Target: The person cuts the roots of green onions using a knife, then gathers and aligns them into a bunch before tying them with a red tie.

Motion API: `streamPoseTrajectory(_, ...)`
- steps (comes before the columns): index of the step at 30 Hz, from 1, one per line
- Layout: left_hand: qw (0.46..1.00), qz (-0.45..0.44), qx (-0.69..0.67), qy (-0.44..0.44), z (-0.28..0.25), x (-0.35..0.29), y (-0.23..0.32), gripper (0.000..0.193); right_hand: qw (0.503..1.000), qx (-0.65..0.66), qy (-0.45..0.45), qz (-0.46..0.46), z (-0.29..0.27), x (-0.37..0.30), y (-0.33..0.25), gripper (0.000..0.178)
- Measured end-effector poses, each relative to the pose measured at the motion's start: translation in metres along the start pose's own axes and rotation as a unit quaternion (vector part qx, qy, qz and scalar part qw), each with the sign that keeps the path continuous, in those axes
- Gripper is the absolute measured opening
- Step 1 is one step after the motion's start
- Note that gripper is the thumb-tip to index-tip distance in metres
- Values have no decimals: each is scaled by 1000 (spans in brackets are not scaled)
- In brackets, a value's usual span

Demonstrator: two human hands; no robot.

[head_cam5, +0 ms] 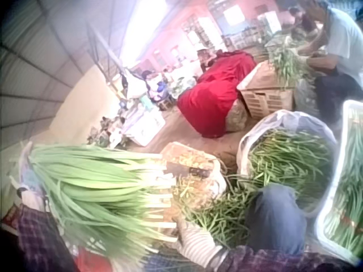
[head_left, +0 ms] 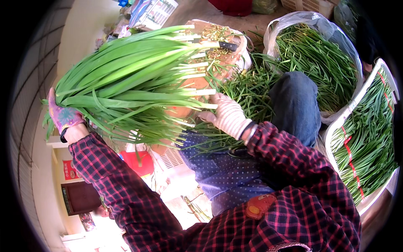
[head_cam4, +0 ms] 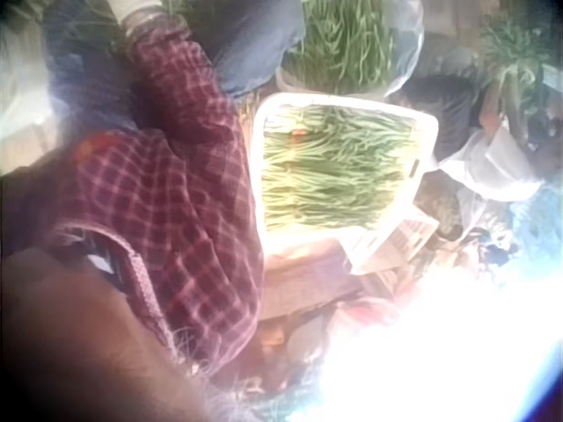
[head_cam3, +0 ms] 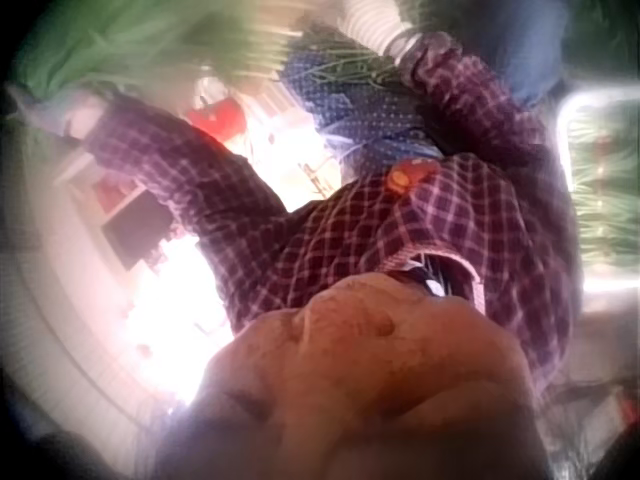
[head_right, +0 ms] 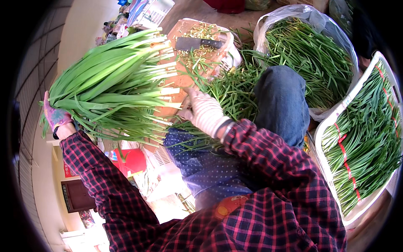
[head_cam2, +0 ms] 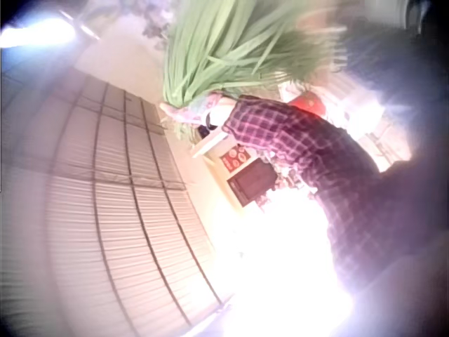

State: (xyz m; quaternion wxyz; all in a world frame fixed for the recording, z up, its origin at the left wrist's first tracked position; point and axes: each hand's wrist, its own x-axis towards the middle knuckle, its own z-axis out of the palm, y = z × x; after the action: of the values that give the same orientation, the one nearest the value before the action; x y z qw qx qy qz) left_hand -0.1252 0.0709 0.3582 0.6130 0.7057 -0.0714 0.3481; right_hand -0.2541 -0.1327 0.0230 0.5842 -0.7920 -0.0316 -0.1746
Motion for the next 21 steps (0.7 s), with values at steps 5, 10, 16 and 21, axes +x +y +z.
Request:
streamPoseTrajectory(5,992,-85,-92,-15,-8,0,-2,39,989,-83,-75,-95,0,-14,-1,19)
streamPoseTrajectory(10,990,-79,-108,-41,-30,-7,-4,43,975,81,-129,163,-5,-40,46,31)
streamPoseTrajectory(16,983,-92,-155,-29,-13,-76,-24,55,693,674,-153,204,-27,16,2,66)
streamPoseTrajectory(21,884,410,222,-42,-75,-146,-79,83,743,603,-136,257,-14,-2,31,28)
